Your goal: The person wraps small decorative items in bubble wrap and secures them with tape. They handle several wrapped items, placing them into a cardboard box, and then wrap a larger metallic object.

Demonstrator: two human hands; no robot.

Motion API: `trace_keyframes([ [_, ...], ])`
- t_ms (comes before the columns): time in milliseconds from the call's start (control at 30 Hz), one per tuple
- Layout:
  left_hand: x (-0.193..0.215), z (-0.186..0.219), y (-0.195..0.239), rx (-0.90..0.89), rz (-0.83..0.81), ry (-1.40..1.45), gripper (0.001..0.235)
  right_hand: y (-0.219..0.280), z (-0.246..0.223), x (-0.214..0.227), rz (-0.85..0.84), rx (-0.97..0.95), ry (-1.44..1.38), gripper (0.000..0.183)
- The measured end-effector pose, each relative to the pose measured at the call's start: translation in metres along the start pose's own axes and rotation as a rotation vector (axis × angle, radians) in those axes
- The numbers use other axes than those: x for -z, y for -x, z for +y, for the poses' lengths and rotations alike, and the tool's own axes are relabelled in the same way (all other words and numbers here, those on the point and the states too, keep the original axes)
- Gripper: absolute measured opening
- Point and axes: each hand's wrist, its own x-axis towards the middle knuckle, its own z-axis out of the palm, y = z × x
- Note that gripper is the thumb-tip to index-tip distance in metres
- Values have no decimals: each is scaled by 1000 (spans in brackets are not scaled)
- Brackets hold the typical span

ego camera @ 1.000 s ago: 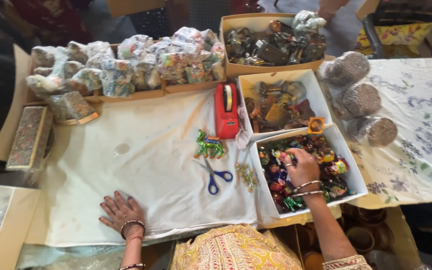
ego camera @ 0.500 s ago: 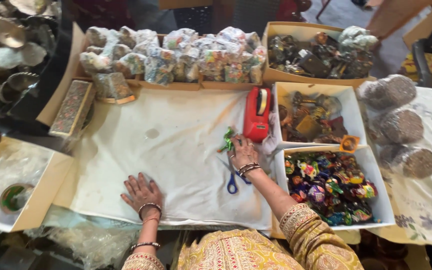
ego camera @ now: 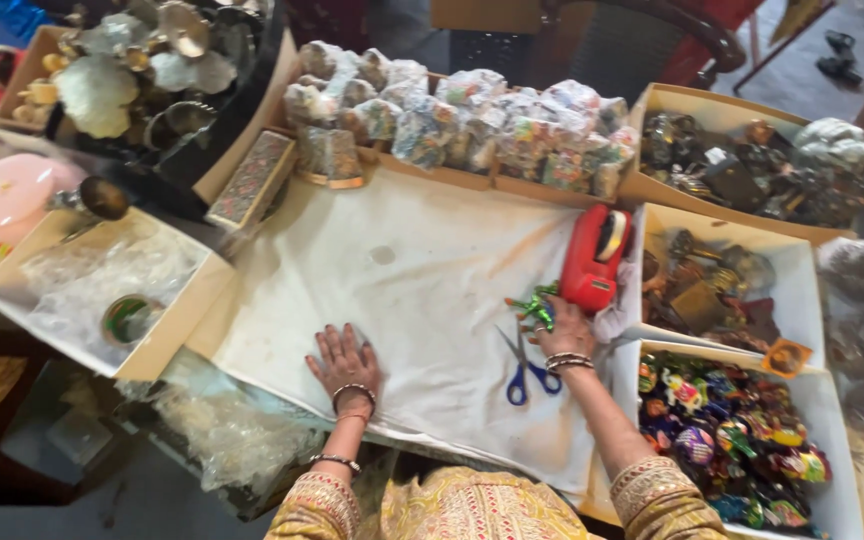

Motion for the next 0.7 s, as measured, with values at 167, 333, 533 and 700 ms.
trace_keyframes([
  [167,-10,-6,1,-29,35,18,62,-1,-29,-2,47,-126,-41,61],
  [333,-8,-7,-6,-25,31,34,65,20,-107,-4,70,-85,-157,54],
  [533,33,-53,0,-31,-275,197,69,51,-163,-44,-41,174,-248,54],
  [700,76,-133,30,76,259,525,22,64,-157,-69,143,375,-129,53],
])
